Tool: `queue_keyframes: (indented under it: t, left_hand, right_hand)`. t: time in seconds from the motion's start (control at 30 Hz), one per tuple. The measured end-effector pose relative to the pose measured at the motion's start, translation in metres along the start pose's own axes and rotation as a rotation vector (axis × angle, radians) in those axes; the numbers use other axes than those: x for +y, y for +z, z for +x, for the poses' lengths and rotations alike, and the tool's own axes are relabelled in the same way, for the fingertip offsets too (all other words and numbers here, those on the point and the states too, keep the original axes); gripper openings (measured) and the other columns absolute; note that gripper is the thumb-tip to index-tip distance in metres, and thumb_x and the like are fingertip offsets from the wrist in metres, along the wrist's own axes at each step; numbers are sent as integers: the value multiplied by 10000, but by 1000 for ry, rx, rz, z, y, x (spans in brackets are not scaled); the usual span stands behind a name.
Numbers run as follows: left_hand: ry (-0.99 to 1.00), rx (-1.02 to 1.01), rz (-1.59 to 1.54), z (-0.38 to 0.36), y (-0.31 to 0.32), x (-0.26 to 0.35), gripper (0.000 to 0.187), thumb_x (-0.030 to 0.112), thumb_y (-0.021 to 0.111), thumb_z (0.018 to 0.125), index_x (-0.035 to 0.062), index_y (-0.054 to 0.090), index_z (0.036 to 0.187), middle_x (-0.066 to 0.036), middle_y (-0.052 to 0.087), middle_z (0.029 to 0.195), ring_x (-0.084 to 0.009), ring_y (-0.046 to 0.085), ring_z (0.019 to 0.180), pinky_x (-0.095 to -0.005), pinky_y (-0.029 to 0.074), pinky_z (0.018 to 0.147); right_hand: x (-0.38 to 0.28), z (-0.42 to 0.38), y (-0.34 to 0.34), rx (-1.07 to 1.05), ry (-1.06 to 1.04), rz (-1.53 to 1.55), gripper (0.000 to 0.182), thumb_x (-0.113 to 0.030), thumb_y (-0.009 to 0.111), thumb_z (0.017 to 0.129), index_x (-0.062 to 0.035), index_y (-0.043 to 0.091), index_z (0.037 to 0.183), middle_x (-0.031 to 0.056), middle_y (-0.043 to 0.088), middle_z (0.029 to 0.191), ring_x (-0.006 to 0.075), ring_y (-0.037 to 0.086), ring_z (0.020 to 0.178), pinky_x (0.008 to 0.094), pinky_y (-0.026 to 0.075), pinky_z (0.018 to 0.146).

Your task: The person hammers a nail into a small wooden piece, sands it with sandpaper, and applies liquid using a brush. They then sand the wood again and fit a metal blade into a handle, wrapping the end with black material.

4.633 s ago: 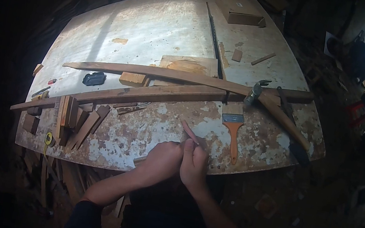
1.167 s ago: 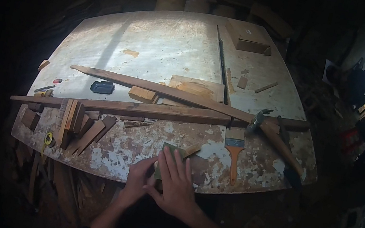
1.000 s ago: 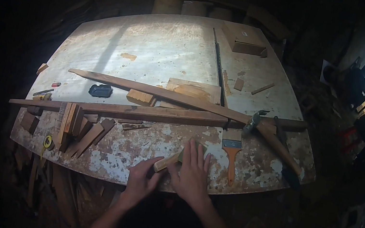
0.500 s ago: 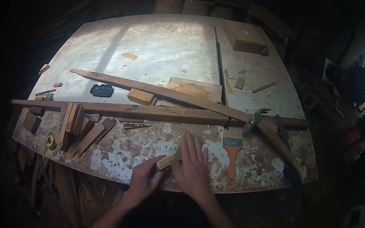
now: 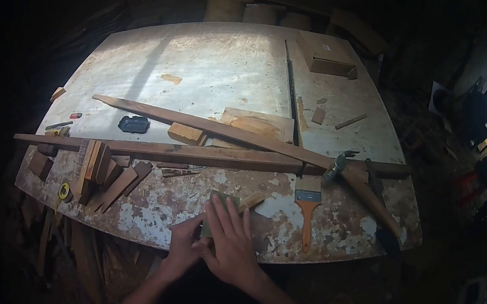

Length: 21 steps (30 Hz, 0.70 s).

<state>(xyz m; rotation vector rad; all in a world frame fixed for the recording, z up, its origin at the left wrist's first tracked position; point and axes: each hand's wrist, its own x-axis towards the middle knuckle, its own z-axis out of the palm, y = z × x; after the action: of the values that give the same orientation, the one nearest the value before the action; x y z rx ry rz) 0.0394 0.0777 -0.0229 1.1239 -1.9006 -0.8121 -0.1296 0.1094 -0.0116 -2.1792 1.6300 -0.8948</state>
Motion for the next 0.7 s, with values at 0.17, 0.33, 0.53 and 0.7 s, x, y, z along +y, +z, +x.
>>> queue_keyframes:
  t: [0.17, 0.33, 0.53, 0.7]
  left_hand:
    - [8, 58, -29, 0, 6, 4, 442, 38, 791, 902, -3, 721, 1337, -211, 765, 960, -282, 719, 682, -393, 574, 659]
    - [9, 36, -16, -1, 5, 0, 418, 50, 789, 920, -13, 717, 1327, -217, 765, 963, -283, 729, 689, -389, 580, 657]
    - [35, 61, -26, 2, 0, 8, 415, 31, 777, 921, -15, 711, 1328, -222, 762, 946, -290, 735, 693, -391, 579, 653]
    - [20, 56, -2, 2, -4, 13, 434, 18, 780, 899, -12, 713, 1327, -217, 765, 957, -297, 740, 706, -394, 589, 678]
  right_hand:
    - [21, 6, 2, 43, 162, -58, 915, -651, 410, 1109, 58, 300, 1677, 307, 265, 1749, 528, 216, 1629, 726, 142, 1280]
    - [15, 4, -4, -14, 73, -4, 933, -668, 413, 1104, 77, 315, 1658, 310, 271, 1744, 538, 212, 1627, 718, 146, 1283]
    - [-14, -9, -7, 36, -19, 7, 878, -583, 453, 1122, 99, 299, 1653, 316, 275, 1742, 497, 236, 1633, 675, 127, 1307]
    - [35, 7, -3, 17, 179, -22, 948, -657, 423, 1105, 107, 290, 1652, 318, 289, 1732, 518, 242, 1621, 691, 139, 1299]
